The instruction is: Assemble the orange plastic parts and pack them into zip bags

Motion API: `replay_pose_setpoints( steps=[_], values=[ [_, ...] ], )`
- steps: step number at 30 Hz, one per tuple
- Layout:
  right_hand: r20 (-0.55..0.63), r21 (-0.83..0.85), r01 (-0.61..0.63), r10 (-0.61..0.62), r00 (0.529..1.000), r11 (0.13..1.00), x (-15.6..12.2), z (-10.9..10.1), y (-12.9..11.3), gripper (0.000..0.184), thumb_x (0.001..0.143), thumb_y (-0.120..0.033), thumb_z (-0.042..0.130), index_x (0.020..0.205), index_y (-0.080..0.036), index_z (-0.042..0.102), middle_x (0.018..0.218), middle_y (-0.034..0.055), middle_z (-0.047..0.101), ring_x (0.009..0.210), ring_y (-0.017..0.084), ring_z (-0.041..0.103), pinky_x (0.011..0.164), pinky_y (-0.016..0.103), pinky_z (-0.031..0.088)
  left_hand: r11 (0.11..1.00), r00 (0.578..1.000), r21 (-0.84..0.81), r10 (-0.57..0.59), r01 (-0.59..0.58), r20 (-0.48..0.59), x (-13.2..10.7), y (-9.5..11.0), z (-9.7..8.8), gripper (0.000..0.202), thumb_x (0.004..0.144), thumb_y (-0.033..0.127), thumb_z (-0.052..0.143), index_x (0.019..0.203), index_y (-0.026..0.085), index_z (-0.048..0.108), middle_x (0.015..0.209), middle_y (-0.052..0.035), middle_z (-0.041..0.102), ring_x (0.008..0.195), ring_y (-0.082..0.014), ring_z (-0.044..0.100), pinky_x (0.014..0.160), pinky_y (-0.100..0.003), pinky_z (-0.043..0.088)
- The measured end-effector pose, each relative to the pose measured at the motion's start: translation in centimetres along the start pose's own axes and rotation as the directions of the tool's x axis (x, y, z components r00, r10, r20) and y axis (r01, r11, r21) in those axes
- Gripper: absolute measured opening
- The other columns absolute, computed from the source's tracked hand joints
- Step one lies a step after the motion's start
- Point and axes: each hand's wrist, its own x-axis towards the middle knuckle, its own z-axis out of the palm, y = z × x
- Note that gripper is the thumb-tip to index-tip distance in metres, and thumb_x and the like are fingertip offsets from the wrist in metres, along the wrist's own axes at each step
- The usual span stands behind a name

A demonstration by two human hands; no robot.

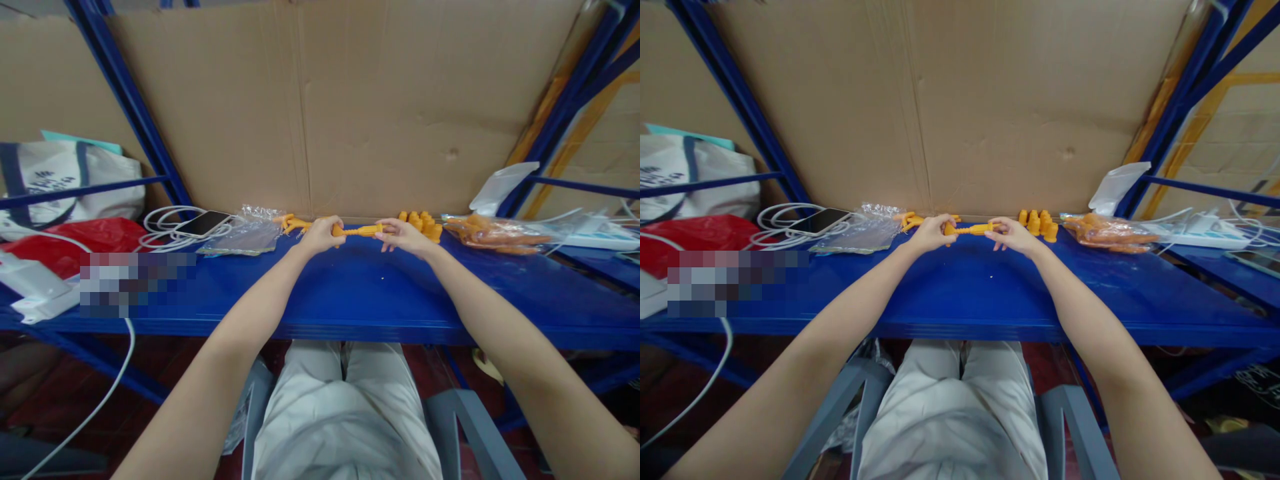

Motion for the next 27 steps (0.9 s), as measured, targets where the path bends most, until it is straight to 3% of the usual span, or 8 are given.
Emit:
replay_pose_setpoints(
  steps=[4, 10, 19, 23, 27],
  values=[
    [0.03, 0.024, 0.043, -0.044, 0.999, 0.999, 0.0, -0.12, 0.2, 0.045, 0.071, -0.052, 0.081, 0.093, -0.017, 0.064, 0.079, 0.0049, 0.074, 0.051, 0.01, 0.06, 0.049, 0.023, 0.046, 1.0, 1.0, 0.018, 0.026, -0.025, -0.014, -0.09, -0.05, 0.05, 0.021, 0.068, 0.018, 0.068, 0.088, 0.018, 0.063, 0.065, 0.0043, 0.061, 0.064, -0.0132, 0.057, 0.059, -0.023, 0.037],
    [0.037, 0.034, -0.082, 0.08, 0.996, 0.996, -0.51, 0.15, -0.33, 0.064, 0.082, -0.075, 0.057, 0.067, -0.013, 0.064, 0.065, 0.0139, 0.07, 0.043, 0.011, 0.055, 0.043, 0.025, 0.041, 0.997, 0.997, 0.059, 0.06, -0.057, -0.045, -0.19, 0.53, 0.16, 0.024, 0.068, 0.018, 0.068, 0.091, 0.017, 0.065, 0.07, 0.0023, 0.064, 0.065, -0.013, 0.058, 0.061, -0.023, 0.037],
    [0.02, 0.033, -0.229, 0.229, 0.973, 0.973, -0.35, 0.55, -0.34, 0.07, 0.086, -0.078, 0.046, 0.08, -0.013, 0.068, 0.063, 0.0132, 0.069, 0.041, 0.013, 0.056, 0.041, 0.025, 0.04, 0.997, 0.999, 0.064, 0.048, -0.047, -0.02, -0.08, 0.2, 0.27, 0.023, 0.069, 0.02, 0.068, 0.091, 0.018, 0.065, 0.073, 0.0014, 0.065, 0.067, -0.014, 0.058, 0.061, -0.024, 0.038],
    [0.059, 0.119, -0.251, 0.245, 0.968, 0.961, -0.36, 0.45, -0.32, 0.055, 0.091, -0.067, 0.05, 0.103, -0.016, 0.066, 0.087, 0.0143, 0.075, 0.048, 0.014, 0.063, 0.046, 0.025, 0.046, 0.997, 0.999, 0.067, 0.028, -0.026, -0.018, -0.05, 0.08, 0.2, 0.023, 0.069, 0.019, 0.068, 0.092, 0.017, 0.065, 0.073, 0.0012, 0.065, 0.068, -0.0144, 0.058, 0.062, -0.024, 0.039],
    [0.046, 0.204, -0.189, 0.184, 0.982, 0.961, -0.37, 0.47, -0.36, 0.029, 0.089, -0.036, 0.07, 0.11, -0.019, 0.063, 0.098, 0.01, 0.075, 0.059, 0.011, 0.067, 0.055, 0.021, 0.053, 0.997, 0.999, 0.074, 0.034, -0.033, -0.021, -0.04, -0.27, 0.22, 0.023, 0.069, 0.02, 0.069, 0.092, 0.018, 0.065, 0.071, 0.0018, 0.064, 0.066, -0.0144, 0.058, 0.061, -0.024, 0.038]
  ],
)
